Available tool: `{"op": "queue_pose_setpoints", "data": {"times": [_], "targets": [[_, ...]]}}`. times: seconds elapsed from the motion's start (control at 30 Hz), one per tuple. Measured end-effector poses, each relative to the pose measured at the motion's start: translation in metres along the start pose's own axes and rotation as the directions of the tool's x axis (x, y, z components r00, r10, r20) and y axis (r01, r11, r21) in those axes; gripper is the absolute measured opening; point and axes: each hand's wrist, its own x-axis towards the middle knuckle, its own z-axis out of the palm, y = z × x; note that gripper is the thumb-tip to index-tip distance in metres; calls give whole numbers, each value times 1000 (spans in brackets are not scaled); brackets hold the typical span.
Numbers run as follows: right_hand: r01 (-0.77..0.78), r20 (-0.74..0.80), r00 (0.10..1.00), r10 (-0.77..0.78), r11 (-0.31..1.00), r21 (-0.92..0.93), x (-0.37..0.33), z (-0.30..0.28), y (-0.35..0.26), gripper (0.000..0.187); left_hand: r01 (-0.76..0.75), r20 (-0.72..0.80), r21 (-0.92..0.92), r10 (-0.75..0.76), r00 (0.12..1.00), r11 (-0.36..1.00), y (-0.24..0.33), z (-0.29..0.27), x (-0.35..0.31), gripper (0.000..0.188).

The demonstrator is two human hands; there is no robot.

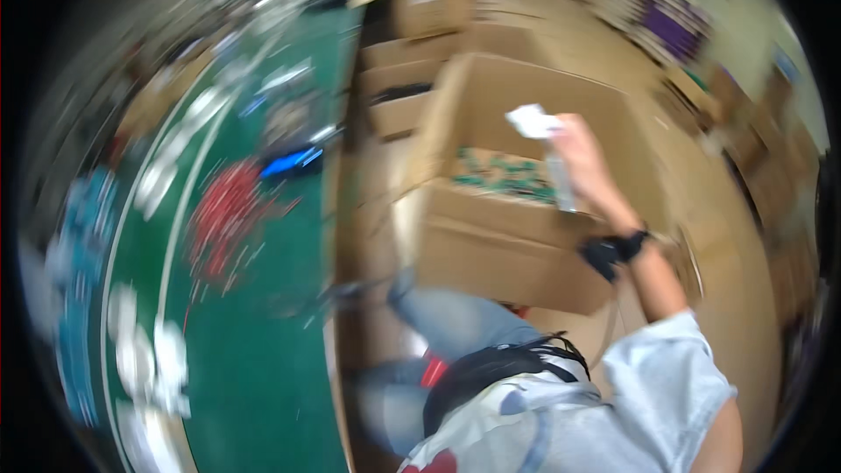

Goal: The person uses a soldering iron to attach red wires to small green circular electronic components on a green workbench. They repeatedly pick up components, solder the wires, and place the finished units into a cardboard box. The person also wipes the workbench surface with a white cloth during the process.

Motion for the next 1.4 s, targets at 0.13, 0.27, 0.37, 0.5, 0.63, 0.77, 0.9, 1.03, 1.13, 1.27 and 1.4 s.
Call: {"op": "queue_pose_setpoints", "data": {"times": [0.13,0.27,0.37,0.5,0.63,0.77,0.9,1.03,1.13,1.27,1.4], "targets": [[-266,-163,963,213,837,-478,-6,3,79,16,-319,168,-162,345,923,934,4,20,-9,42],[12,-120,989,-82,867,-498,-14,17,79,11,-344,311,-235,405,860,909,-12,37,-1,42],[-137,-78,990,115,889,-436,-17,20,70,13,-339,322,-219,396,860,915,-20,40,-1,42],[-133,-167,983,72,912,-387,-18,15,63,11,-321,312,-194,368,876,927,-19,37,-6,42],[-111,-241,969,47,960,-259,-15,12,41,10,-322,288,-161,357,889,933,-18,32,-3,41],[62,-178,982,-58,998,21,-25,29,-2,18,-306,243,-130,329,913,943,-22,22,5,41],[152,28,975,-220,754,639,-49,57,-37,31,-245,115,-65,251,961,967,-25,4,7,41],[-147,243,949,-200,402,904,-65,75,-59,44,-163,86,-103,172,981,981,-18,-2,5,36],[-22,221,930,-295,554,832,-80,79,-65,40,-176,66,-109,184,981,978,-13,-2,-2,34],[-45,275,904,-328,566,823,-97,42,-57,30,-219,81,-70,224,971,973,-12,-5,-7,35],[120,87,981,-175,889,442,-100,-35,-47,17,-166,77,-96,174,982,981,-16,-8,-5,30]]}}
